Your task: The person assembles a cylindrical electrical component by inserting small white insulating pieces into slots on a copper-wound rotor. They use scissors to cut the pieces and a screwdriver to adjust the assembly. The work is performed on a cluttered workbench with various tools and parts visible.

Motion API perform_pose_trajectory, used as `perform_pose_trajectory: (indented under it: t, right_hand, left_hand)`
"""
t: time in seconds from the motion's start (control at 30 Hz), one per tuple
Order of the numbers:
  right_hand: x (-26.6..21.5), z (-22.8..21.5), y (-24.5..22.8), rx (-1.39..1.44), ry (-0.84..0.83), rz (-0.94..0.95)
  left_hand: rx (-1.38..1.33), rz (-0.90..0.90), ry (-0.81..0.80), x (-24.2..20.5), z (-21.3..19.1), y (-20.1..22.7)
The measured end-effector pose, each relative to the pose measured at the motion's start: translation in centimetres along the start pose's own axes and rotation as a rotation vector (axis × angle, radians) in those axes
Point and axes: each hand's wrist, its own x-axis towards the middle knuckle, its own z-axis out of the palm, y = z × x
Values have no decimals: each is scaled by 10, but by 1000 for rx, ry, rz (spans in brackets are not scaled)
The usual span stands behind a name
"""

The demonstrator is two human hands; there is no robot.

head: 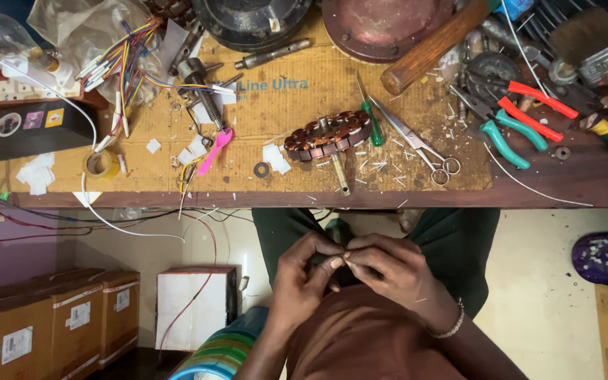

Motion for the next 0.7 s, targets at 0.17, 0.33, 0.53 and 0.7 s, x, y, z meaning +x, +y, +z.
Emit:
perform_pose_trajectory:
  t: [0.17, 0.33, 0.53, 0.7]
  right_hand:
    - [9, -4, -13, 11, -8, 50]
    - [18, -9, -17, -30, -21, -20]
    - [15, -4, -18, 80, -16, 211]
    - [7, 6, -16, 87, 56, 417]
  left_hand:
    - [134, 29, 36, -3, 0, 8]
    - [359, 322, 62, -5, -2, 9]
    - [560, 516, 61, -2, -14, 6]
    - [602, 659, 92, 3, -9, 1]
